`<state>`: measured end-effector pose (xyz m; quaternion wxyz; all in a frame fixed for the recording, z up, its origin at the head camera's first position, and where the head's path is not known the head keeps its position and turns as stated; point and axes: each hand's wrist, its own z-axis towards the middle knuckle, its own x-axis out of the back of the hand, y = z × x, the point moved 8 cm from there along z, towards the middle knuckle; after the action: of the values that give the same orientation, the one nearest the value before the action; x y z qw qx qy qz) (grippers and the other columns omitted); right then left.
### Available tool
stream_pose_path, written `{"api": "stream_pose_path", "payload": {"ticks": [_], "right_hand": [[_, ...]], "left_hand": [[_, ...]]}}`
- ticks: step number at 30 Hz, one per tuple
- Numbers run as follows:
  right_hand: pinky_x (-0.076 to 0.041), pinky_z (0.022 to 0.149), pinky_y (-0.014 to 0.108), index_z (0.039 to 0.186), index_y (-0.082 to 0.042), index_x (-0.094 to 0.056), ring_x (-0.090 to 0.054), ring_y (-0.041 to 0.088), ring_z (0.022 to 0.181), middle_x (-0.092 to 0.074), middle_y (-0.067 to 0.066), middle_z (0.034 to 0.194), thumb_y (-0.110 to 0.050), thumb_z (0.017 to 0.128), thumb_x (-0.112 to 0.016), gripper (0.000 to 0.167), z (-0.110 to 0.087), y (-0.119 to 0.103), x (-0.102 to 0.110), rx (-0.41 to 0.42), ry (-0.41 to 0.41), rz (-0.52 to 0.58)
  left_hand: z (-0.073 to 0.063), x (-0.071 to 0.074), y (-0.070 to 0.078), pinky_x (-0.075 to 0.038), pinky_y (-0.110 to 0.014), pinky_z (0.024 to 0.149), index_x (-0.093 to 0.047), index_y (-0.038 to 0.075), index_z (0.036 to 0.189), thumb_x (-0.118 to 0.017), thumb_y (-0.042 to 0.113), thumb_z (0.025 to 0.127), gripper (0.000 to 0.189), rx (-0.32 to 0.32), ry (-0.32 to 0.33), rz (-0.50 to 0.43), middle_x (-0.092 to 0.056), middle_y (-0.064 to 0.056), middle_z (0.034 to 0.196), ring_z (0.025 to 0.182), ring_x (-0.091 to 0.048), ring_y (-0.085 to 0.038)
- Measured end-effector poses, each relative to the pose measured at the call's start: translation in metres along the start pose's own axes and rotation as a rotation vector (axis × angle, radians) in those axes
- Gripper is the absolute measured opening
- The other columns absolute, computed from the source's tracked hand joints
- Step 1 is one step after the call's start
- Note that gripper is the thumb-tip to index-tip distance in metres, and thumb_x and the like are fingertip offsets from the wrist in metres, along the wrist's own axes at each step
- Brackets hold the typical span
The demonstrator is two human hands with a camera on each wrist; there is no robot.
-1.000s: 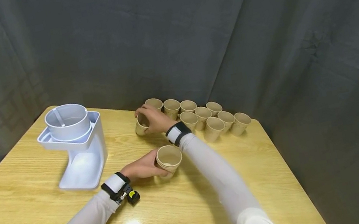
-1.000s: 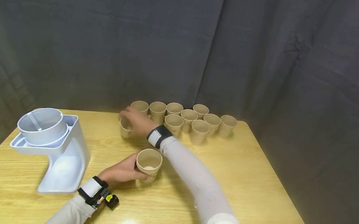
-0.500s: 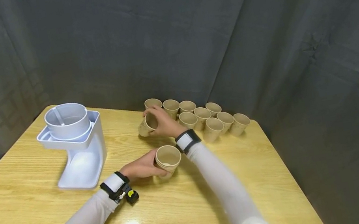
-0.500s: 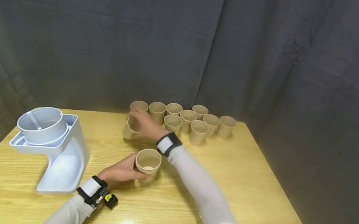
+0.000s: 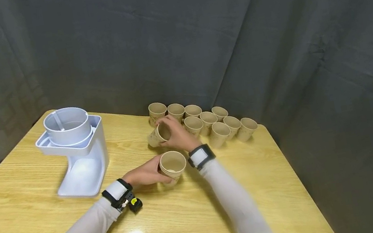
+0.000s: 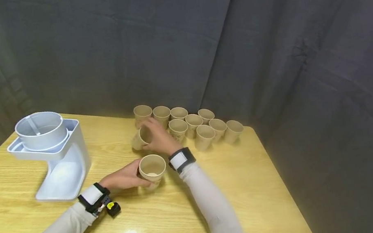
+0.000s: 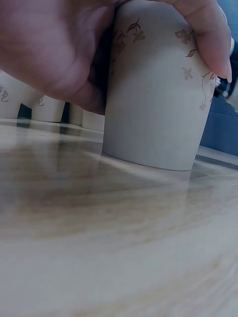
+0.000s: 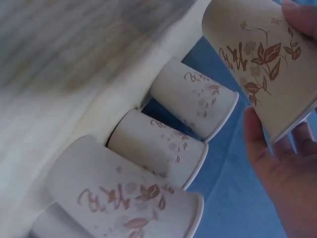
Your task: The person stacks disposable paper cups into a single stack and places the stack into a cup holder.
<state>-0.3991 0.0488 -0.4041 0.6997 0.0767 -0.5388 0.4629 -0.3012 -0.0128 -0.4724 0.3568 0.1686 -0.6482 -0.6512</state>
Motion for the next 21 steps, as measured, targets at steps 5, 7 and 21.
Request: {"api": "stream_pose_path", "payload": {"ticks": [5,7,21], "right_hand": [[-0.039,0.110,0.035,0.121,-0.008,-0.054,-0.049,0.021,0.123,-0.051,0.005,0.125,-0.011,0.062,-0.090,0.069,-0.015,0.003,0.007,-0.031,0.053,0.049],[-0.037,0.111,0.037,0.121,-0.006,-0.054,-0.048,0.022,0.125,-0.051,0.007,0.126,-0.010,0.062,-0.090,0.069,-0.019,0.004,0.009,-0.033,0.071,0.048],[-0.040,0.108,0.037,0.123,-0.006,-0.053,-0.049,0.021,0.122,-0.050,0.008,0.126,-0.011,0.063,-0.089,0.070,-0.036,0.004,0.029,-0.032,0.129,0.084]], "left_hand": [[-0.001,0.000,0.001,-0.036,-0.047,0.110,-0.040,0.007,0.140,-0.078,0.010,0.077,0.074,-0.010,-0.006,-0.002,-0.054,-0.013,0.133,0.125,-0.050,-0.029],[-0.001,0.001,0.001,-0.036,-0.048,0.110,-0.040,0.007,0.139,-0.077,0.011,0.078,0.072,-0.012,-0.007,0.001,-0.054,-0.014,0.133,0.125,-0.050,-0.029],[0.001,0.000,0.000,-0.035,-0.050,0.111,-0.041,0.006,0.139,-0.078,0.010,0.076,0.074,-0.016,-0.006,0.007,-0.055,-0.015,0.133,0.125,-0.050,-0.031]]}}
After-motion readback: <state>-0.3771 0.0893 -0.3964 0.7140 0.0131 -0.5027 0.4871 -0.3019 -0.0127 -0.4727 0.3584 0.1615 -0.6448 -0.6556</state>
